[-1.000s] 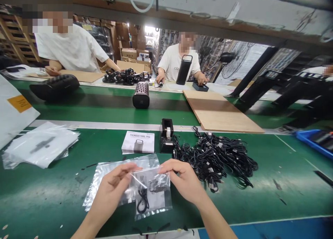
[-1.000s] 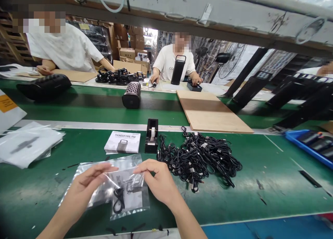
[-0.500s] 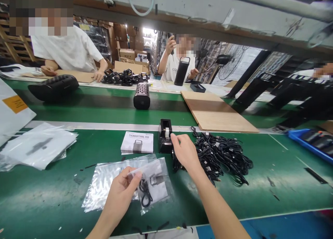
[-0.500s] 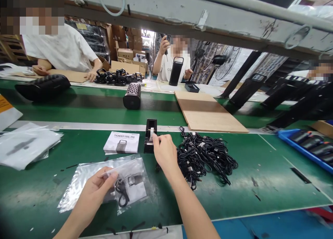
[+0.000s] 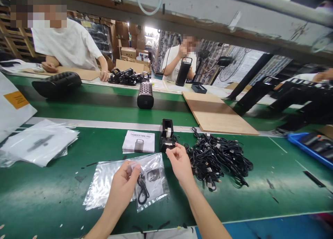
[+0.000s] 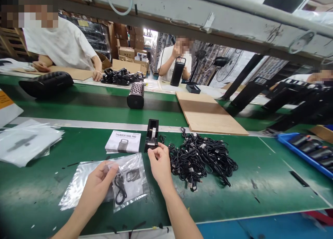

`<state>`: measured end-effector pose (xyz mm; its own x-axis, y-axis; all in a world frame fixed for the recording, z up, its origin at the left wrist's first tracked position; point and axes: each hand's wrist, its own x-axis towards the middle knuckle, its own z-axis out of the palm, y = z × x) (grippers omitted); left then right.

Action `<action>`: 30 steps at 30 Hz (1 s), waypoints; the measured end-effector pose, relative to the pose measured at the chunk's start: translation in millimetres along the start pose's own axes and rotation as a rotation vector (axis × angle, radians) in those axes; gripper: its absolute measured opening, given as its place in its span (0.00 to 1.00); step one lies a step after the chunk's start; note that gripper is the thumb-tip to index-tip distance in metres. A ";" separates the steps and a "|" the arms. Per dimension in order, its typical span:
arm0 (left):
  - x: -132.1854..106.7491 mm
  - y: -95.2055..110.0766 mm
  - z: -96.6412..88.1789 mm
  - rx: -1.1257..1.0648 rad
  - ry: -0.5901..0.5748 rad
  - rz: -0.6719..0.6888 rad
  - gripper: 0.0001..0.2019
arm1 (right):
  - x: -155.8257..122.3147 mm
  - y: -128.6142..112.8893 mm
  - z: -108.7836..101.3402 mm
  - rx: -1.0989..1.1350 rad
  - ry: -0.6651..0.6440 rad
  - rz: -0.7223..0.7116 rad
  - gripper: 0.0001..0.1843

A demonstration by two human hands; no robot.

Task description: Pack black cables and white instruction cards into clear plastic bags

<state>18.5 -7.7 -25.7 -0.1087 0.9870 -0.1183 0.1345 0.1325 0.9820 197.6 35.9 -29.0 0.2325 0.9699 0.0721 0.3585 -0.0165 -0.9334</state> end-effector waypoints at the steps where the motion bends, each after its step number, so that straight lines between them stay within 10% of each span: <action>1: 0.7 0.6 1.1 -0.008 0.012 0.001 0.14 | 0.6 3.4 1.0 -0.030 0.001 0.002 0.14; 8: -1.7 4.6 3.9 -0.010 0.066 0.027 0.11 | -27.8 -17.2 -15.1 -0.003 0.053 -0.044 0.12; 15: -9.9 -0.8 9.6 0.057 0.042 0.061 0.12 | -69.7 -39.2 1.0 0.404 -0.422 0.191 0.16; 22: -23.0 1.7 11.0 -0.016 0.008 0.017 0.13 | -54.8 -15.3 18.3 0.114 -0.419 0.299 0.23; 30: -28.8 2.0 -31.2 -0.090 0.026 -0.067 0.15 | -59.9 -22.7 2.2 -0.469 -0.415 -0.028 0.21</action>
<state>-8.8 -38.7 -15.8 -0.1404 0.9734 -0.1811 0.0368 0.1879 0.9815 173.6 -21.3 -12.9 -0.1193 0.9834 -0.1365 0.7402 -0.0036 -0.6724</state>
